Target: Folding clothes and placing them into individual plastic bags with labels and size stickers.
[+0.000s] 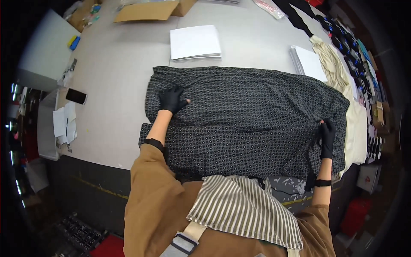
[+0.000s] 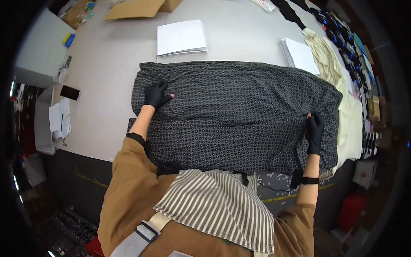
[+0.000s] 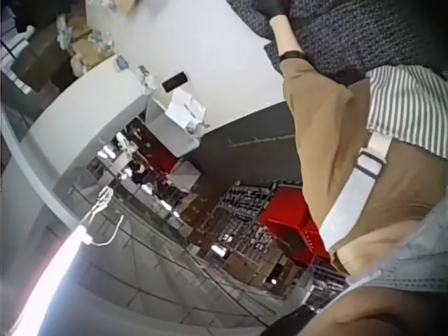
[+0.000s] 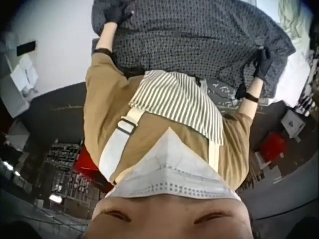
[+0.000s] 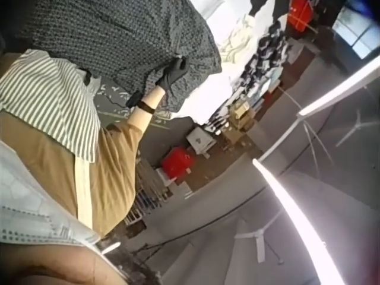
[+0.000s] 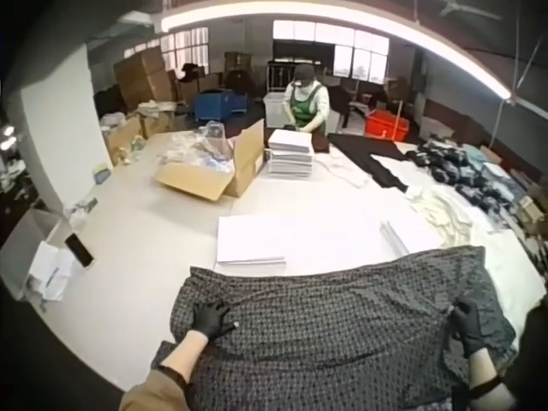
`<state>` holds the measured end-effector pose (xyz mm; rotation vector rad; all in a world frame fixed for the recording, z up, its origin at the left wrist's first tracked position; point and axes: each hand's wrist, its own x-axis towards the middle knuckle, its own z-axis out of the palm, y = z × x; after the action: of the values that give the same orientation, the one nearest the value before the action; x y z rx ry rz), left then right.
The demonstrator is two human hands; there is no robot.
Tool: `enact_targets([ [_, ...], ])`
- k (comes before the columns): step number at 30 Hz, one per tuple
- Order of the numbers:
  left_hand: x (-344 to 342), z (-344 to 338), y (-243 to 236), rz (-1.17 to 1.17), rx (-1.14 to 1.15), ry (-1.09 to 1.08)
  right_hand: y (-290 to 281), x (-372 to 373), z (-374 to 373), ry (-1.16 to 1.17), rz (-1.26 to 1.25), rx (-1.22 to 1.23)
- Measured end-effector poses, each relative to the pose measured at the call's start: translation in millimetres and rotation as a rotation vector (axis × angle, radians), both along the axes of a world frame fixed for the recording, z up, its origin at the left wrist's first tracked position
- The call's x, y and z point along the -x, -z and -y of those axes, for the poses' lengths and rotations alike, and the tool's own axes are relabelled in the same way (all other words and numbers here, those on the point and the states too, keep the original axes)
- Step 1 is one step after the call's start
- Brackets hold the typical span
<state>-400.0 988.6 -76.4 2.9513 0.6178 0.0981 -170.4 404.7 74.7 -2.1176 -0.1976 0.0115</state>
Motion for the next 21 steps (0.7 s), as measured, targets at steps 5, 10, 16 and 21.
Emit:
enact_targets([
  [5, -37, 107, -25, 0.389, 0.409, 0.068, -3, -6, 11, -0.093, 0.025, -0.028],
  [10, -22, 249, -33, 0.011, 1.161, 0.463, -7, -8, 9, 0.003, 0.115, -0.074],
  [16, 101, 95, -10, -0.220, 0.854, 0.211, -4, -24, 24, -0.092, 0.115, -0.062],
  [21, 169, -22, -19, -0.239, 0.922, -0.194, 1, -27, 26, -0.037, 0.084, -0.082],
])
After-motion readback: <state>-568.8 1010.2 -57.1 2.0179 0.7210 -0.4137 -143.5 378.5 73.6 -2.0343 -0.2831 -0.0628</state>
